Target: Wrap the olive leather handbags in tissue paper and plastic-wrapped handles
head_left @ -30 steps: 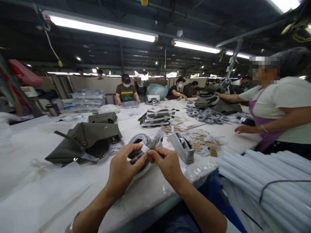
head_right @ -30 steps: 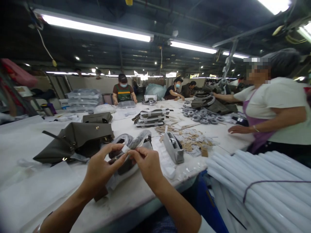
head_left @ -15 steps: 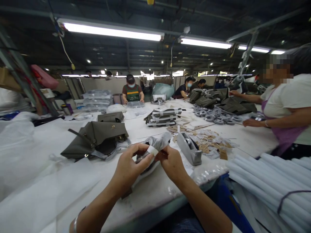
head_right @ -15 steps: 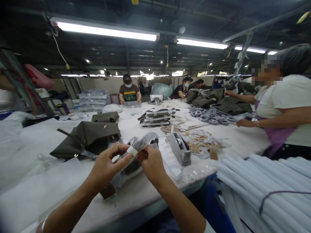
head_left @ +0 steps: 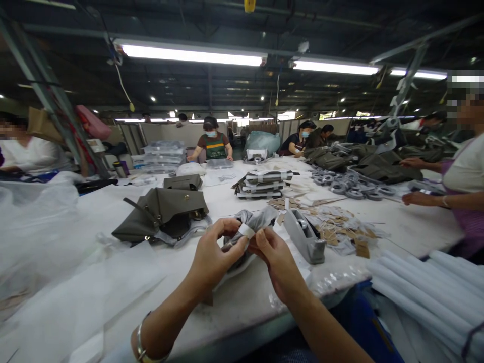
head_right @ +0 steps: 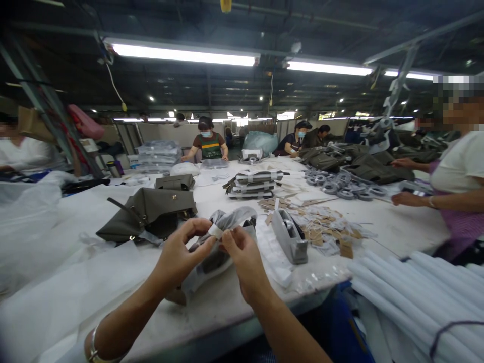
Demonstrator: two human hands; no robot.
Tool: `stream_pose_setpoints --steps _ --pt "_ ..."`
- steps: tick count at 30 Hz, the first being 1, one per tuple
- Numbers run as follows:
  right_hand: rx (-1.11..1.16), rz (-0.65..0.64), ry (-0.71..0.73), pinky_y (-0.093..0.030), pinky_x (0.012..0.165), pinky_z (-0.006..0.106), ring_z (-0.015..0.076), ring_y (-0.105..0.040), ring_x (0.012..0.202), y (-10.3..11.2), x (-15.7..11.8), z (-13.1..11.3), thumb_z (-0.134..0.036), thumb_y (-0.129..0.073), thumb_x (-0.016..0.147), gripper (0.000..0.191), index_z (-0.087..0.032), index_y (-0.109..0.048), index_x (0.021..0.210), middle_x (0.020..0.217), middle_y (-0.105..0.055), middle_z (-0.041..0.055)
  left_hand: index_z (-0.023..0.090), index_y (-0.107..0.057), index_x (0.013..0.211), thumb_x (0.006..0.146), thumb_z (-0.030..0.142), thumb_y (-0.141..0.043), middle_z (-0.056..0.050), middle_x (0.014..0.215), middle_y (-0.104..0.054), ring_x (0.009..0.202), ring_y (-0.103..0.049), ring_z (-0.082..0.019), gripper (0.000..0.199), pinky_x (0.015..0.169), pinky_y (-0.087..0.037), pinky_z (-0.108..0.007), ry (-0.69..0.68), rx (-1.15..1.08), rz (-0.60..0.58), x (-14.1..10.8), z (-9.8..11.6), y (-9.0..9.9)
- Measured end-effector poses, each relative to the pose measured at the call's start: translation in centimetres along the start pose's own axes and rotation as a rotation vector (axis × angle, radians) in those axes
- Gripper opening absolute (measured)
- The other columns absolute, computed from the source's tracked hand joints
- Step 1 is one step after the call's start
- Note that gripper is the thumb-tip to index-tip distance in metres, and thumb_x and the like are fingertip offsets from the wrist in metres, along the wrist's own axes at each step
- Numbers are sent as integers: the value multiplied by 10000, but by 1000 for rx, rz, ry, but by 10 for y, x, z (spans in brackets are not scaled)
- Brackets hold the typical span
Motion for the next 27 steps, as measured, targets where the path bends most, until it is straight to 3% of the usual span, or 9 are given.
stream_pose_setpoints --steps 4,8,12,16,19,22,24,27 --pt "11 142 50 -524 913 338 226 -674 1012 -13 9 0 -411 -753 789 389 -174 -639 1075 1082 -721 82 237 -609 1045 814 221 -649 -22 1013 -691 966 -649 -188 236 901 -495 -315 -82 63 -20 -9 5 -5" --pt "-52 216 82 -547 819 311 203 -688 893 -14 24 7 -425 -735 789 378 -186 -627 1061 989 -724 57 267 -579 1230 889 323 -615 -61 1250 -640 1156 -604 -229 347 1005 -471 -360 -86 32 -84 -19 -7 1" --pt "-165 79 100 -548 866 322 207 -689 959 1 44 19 -501 -676 835 410 -203 -629 1112 1051 -721 67 298 -403 1447 808 447 -717 -95 1499 -452 1354 -457 -305 728 1117 -386 -452 -85 84 41 -40 -48 18" --pt "-292 76 109 -510 983 381 224 -670 1067 38 45 43 -515 -640 870 506 -194 -598 1259 1214 -685 110 312 -245 1526 740 496 -758 -99 1560 -368 1435 -346 -319 956 1158 -317 -498 153 128 219 -64 -109 24" --pt "-388 116 11 -564 880 424 247 -714 892 65 31 75 -540 -638 861 497 -169 -659 1191 1114 -725 135 267 -271 1511 715 535 -755 -124 1453 -498 1328 -497 -313 969 1089 -413 -468 359 54 344 -72 -147 21" --pt "-480 98 -72 -585 809 425 262 -720 807 83 12 108 -574 -636 842 471 -182 -724 1090 1021 -751 126 180 -532 1281 686 585 -755 -101 1100 -694 1001 -680 -294 753 891 -539 -422 474 14 379 -67 -169 20" --pt "-531 75 -119 -590 761 396 262 -721 777 90 0 126 -604 -621 835 470 -204 -750 1045 973 -759 111 164 -624 1036 678 608 -750 -56 868 -706 817 -690 -271 584 758 -559 -391 503 34 400 -57 -176 23" --pt "-568 83 -159 -584 691 348 251 -712 705 97 -11 146 -677 -587 814 496 -240 -778 952 843 -762 84 169 -641 889 656 604 -767 -38 777 -698 748 -679 -258 509 684 -551 -369 513 51 457 -35 -183 31"
Point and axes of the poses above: each hand's wrist, its own x-axis towards the middle knuckle, its own y-axis out of the back of the hand, z = x × y, the point moved 3 cm from there along x, towards the middle knuckle
